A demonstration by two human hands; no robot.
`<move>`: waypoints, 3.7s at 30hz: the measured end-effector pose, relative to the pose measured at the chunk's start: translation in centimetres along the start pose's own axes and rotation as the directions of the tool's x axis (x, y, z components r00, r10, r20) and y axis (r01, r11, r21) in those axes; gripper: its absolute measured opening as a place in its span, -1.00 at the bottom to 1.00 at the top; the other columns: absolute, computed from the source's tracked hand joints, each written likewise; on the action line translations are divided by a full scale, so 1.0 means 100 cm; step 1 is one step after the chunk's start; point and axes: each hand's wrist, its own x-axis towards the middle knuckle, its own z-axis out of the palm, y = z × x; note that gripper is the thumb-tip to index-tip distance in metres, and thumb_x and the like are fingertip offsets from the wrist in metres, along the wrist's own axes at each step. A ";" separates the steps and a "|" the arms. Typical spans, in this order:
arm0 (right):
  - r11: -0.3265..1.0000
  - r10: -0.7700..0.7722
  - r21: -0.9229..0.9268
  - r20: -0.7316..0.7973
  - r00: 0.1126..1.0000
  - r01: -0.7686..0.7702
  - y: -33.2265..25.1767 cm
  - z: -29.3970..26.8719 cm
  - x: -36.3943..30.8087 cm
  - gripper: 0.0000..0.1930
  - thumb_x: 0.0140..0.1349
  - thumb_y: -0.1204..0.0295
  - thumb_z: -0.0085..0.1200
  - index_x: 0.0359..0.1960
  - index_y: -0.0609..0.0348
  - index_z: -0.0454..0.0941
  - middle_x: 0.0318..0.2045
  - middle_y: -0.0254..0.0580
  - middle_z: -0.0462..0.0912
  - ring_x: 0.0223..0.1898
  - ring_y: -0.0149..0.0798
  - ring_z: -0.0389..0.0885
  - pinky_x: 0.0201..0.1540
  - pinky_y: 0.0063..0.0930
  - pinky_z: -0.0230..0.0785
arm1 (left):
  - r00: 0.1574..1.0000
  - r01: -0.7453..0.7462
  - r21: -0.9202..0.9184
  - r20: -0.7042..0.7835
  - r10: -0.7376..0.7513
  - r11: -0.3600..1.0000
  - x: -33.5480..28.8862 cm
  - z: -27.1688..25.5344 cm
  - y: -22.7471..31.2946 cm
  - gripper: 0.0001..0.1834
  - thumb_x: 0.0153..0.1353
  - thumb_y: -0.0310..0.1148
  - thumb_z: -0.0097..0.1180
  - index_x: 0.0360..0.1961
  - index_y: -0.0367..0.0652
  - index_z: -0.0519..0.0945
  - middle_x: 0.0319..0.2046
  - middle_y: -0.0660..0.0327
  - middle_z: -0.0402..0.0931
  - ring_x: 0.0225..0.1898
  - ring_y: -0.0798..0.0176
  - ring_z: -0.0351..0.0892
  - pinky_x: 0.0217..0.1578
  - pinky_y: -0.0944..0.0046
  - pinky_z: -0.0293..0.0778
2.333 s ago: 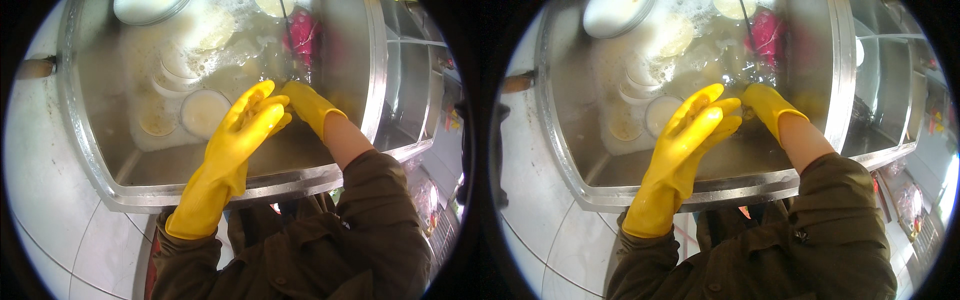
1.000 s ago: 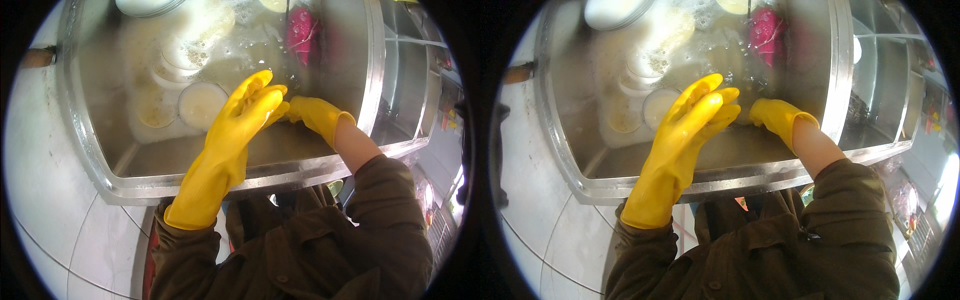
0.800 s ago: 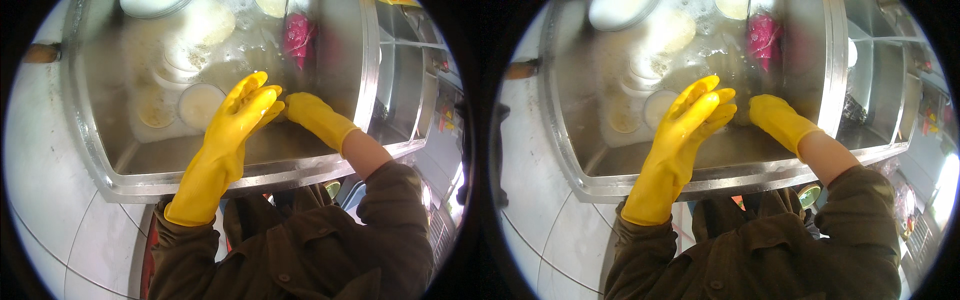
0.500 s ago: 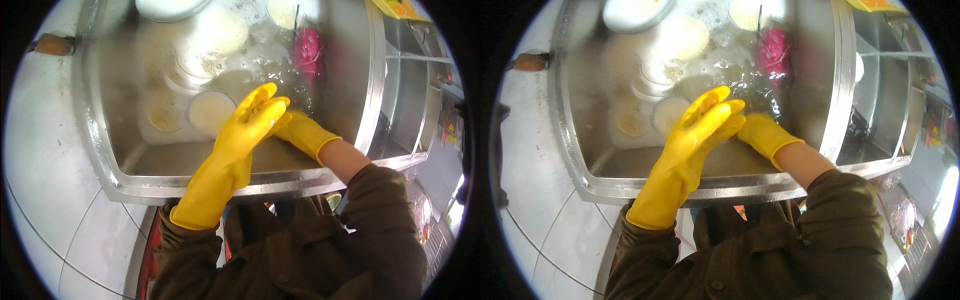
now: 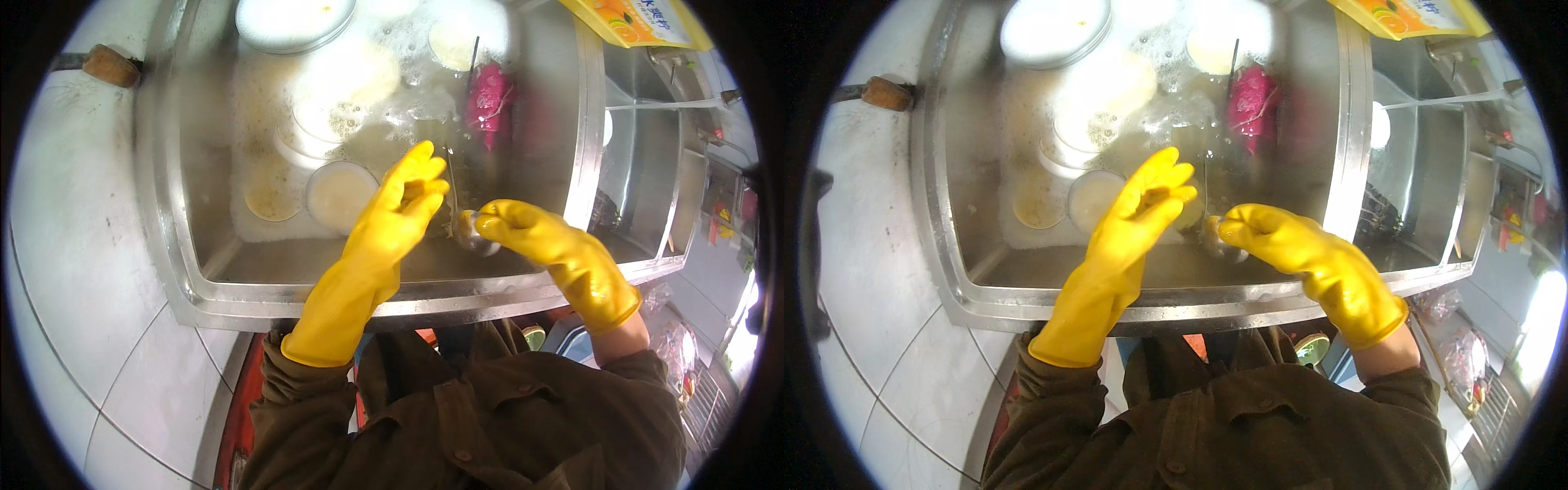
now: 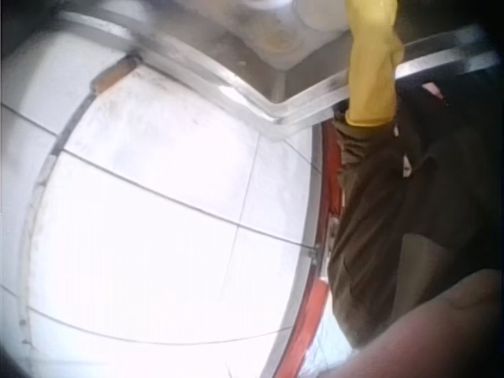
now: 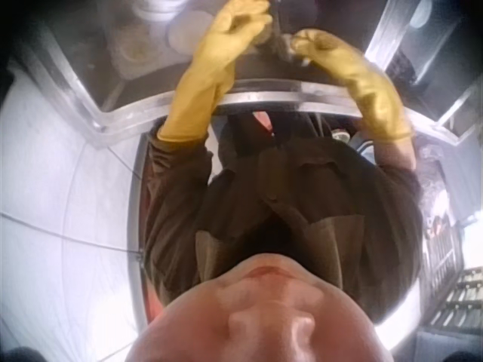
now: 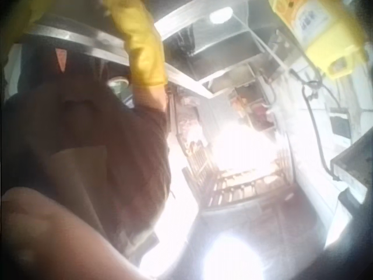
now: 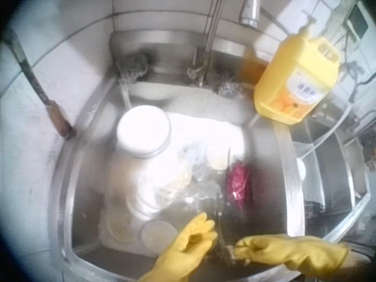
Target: The person washes chopsticks, a ladle, and small bowls in a stainless steel sink using a pink sponge. They scrub each item under running water and place the cleaned items into a drying rack.
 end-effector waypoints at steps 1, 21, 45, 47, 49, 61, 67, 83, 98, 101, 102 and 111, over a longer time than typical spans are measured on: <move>0.959 0.081 0.268 0.055 0.995 -0.093 -0.010 -0.008 -0.011 -0.69 0.47 0.19 0.17 0.00 0.16 0.66 -0.18 -0.35 0.63 -0.16 -0.41 0.52 -0.06 -0.49 0.35 | 0.991 -0.130 0.263 0.017 0.130 0.956 -0.001 0.000 -0.002 -0.22 0.30 -0.58 0.23 0.52 0.04 0.28 0.48 0.07 0.27 0.39 -0.05 0.40 0.37 0.07 0.34; 0.914 -0.143 0.281 -0.451 0.881 0.292 -0.017 -0.101 0.141 -0.53 0.40 0.26 0.23 0.20 0.35 0.51 -0.02 -0.13 0.70 -0.03 -0.32 0.68 0.05 -0.47 0.53 | 0.874 -0.444 0.203 -0.115 0.472 0.873 0.003 -0.004 -0.002 -0.75 0.42 -0.49 0.17 0.07 -0.31 0.67 -0.33 0.23 0.67 -0.37 0.36 0.67 -0.23 0.35 0.59; 0.981 0.173 0.040 -0.616 0.768 -0.189 0.069 -0.059 0.192 -0.34 0.28 -0.06 0.27 0.16 0.30 0.59 -0.02 0.05 0.73 0.03 -0.07 0.71 0.09 -0.27 0.51 | 0.881 -0.115 0.519 -0.341 0.329 0.847 0.015 -0.025 -0.001 -0.66 0.48 -0.36 0.06 0.20 -0.15 0.62 -0.28 0.13 0.72 -0.29 0.30 0.68 -0.19 0.30 0.57; 0.947 0.274 0.291 -0.515 0.812 -0.135 0.056 -0.053 0.178 -0.44 0.32 0.03 0.27 0.11 0.28 0.62 -0.14 -0.09 0.74 -0.08 -0.24 0.70 0.00 -0.39 0.51 | 0.884 -0.094 0.605 -0.314 0.345 0.791 0.014 -0.025 -0.001 -0.67 0.48 -0.35 0.06 0.19 -0.12 0.63 -0.31 0.15 0.72 -0.32 0.30 0.68 -0.23 0.29 0.55; 0.912 0.311 0.405 -0.565 0.764 -0.071 0.037 -0.048 0.148 -0.53 0.34 0.10 0.26 0.07 0.26 0.64 -0.23 -0.20 0.73 -0.15 -0.37 0.68 -0.03 -0.50 0.48 | 0.892 -0.064 0.681 -0.289 0.348 0.730 0.013 -0.026 0.000 -0.68 0.49 -0.32 0.06 0.18 -0.10 0.64 -0.33 0.18 0.71 -0.35 0.28 0.68 -0.26 0.26 0.54; 0.779 -0.519 -0.060 -0.620 0.588 0.625 -0.070 0.035 0.081 -0.57 0.29 0.30 0.33 0.14 0.18 0.58 0.16 0.08 0.64 0.15 -0.01 0.67 0.16 -0.33 0.51 | 0.888 -0.051 0.874 -0.182 0.422 0.484 0.006 -0.013 0.004 -0.76 0.39 -0.20 0.17 -0.18 -0.13 0.72 -0.47 0.17 0.68 -0.46 0.14 0.67 -0.37 0.16 0.49; 0.898 -0.005 0.380 -0.495 0.869 0.222 -0.102 0.007 0.101 -0.32 0.23 -0.15 0.24 0.13 0.21 0.58 -0.13 -0.07 0.74 -0.05 -0.16 0.73 -0.07 -0.35 0.59 | 0.849 -0.081 0.883 -0.182 0.496 0.463 0.005 -0.012 0.002 -0.82 0.35 -0.23 0.23 -0.24 -0.10 0.71 -0.51 0.14 0.63 -0.48 -0.01 0.64 -0.43 0.06 0.46; 0.646 0.044 0.577 -0.682 0.730 0.500 -0.008 -0.047 0.162 -0.56 0.38 -0.06 0.21 -0.04 0.06 0.58 -0.10 -0.15 0.71 -0.05 -0.10 0.70 0.03 -0.20 0.54 | 0.852 0.487 0.428 -0.425 -0.306 0.762 0.002 -0.017 0.029 -0.32 0.45 0.22 -0.08 -0.24 -0.27 0.71 -0.55 0.04 0.67 -0.44 0.15 0.68 -0.30 0.19 0.53; 0.884 -0.147 0.373 -0.351 0.925 0.282 0.053 -0.017 0.148 -0.66 0.37 0.24 0.32 0.03 0.20 0.67 -0.08 -0.26 0.70 -0.19 -0.46 0.65 -0.14 -0.48 0.54 | 0.811 0.562 0.402 -0.439 -0.387 0.722 0.016 -0.028 0.000 -0.59 0.53 -0.23 -0.09 0.23 -0.26 0.49 -0.28 -0.01 0.69 -0.43 0.04 0.73 -0.45 0.11 0.64; 0.899 -0.226 0.169 -0.610 0.759 0.404 0.044 0.010 0.167 -0.46 0.33 0.20 0.35 0.23 0.23 0.52 0.24 -0.11 0.59 0.03 -0.21 0.69 0.05 -0.40 0.53 | 0.837 0.540 0.367 -0.332 -0.436 0.757 0.018 -0.019 0.006 -0.53 0.56 -0.25 -0.13 0.35 -0.30 0.38 -0.34 0.02 0.69 -0.50 0.12 0.71 -0.51 0.18 0.63; 0.954 -0.154 0.097 -0.656 0.738 0.285 0.042 0.019 0.174 -0.39 0.31 0.18 0.36 0.29 0.22 0.45 0.27 -0.07 0.57 0.08 -0.13 0.67 0.09 -0.37 0.52 | 0.841 0.538 0.384 -0.309 -0.445 0.750 0.018 -0.018 0.008 -0.51 0.57 -0.25 -0.15 0.38 -0.30 0.34 -0.35 0.03 0.70 -0.50 0.14 0.70 -0.51 0.19 0.63; 0.946 -0.023 -0.313 -0.318 0.948 -0.083 0.009 -0.004 0.174 -0.49 0.34 0.20 0.22 0.31 -0.13 0.46 -0.05 0.03 0.74 -0.03 0.10 0.71 0.06 -0.17 0.52 | 0.787 0.616 0.532 -0.393 -0.475 0.581 0.008 -0.011 0.015 -0.69 0.49 -0.26 -0.11 0.04 -0.20 0.57 -0.42 0.03 0.69 -0.53 0.15 0.69 -0.46 0.17 0.61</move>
